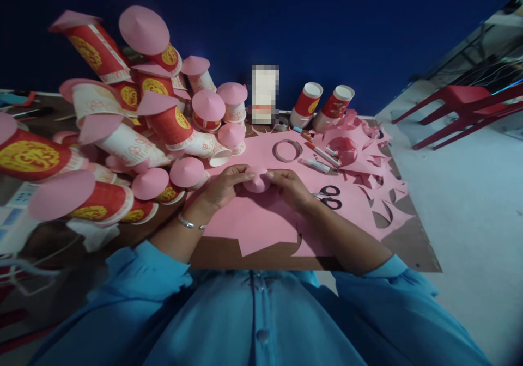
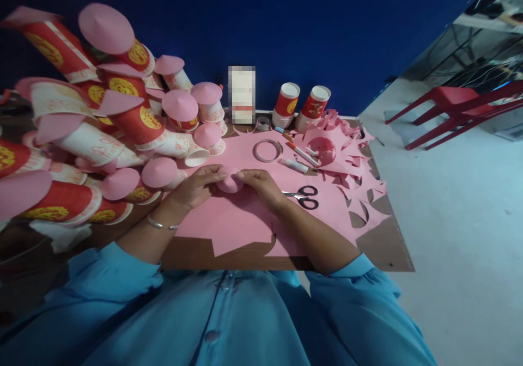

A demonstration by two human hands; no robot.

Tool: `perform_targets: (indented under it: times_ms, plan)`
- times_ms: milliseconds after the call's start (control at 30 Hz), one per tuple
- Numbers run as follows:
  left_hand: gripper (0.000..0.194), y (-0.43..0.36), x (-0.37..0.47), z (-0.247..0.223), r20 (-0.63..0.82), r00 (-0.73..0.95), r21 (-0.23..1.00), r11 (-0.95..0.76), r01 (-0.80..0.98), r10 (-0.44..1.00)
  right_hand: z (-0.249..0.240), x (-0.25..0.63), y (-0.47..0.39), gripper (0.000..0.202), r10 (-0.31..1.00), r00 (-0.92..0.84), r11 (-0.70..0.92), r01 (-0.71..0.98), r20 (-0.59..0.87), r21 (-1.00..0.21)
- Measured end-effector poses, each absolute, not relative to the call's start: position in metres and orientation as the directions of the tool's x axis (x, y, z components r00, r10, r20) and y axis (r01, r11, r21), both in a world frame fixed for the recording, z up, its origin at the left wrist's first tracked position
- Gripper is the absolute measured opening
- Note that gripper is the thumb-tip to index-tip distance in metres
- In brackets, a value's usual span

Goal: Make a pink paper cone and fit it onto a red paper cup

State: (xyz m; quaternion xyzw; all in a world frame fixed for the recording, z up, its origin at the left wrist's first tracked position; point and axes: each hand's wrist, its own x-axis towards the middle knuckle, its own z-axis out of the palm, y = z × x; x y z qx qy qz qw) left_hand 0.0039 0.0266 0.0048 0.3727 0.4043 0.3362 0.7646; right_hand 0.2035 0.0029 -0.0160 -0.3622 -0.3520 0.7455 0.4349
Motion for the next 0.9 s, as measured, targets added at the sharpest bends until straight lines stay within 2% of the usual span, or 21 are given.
perform_targets:
  times_ms: [133,333,533,733,900]
  plan:
    - [0.037,0.0270,0.0045,0.0056,-0.348,0.453,0.857,0.475,-0.202,0.821,-0.0151,0.2018,0.0027,0.039,0.923,-0.319,-0.330,-0.374,-0.213,-0.867]
    - [0.039,0.0280,0.0044,-0.0007,-0.339,0.441,0.874,0.452,-0.180,0.831,-0.0195,0.2022,0.0030,0.036,0.910,-0.349,-0.330,-0.283,-0.224,-0.901]
    - [0.040,0.0271,0.0044,0.0010,-0.335,0.456,0.875,0.452,-0.176,0.825,-0.0200,0.2030,0.0022,0.035,0.910,-0.358,-0.325,-0.302,-0.209,-0.896]
    - [0.038,0.0289,0.0020,-0.0004,-0.348,0.438,0.852,0.475,-0.220,0.829,-0.0209,0.2003,0.0049,0.040,0.944,-0.257,-0.304,-0.432,-0.208,-0.849]
    - [0.039,0.0296,0.0024,-0.0009,-0.353,0.429,0.845,0.480,-0.235,0.832,-0.0203,0.2037,0.0064,0.035,0.938,-0.279,-0.299,-0.347,-0.206,-0.889]
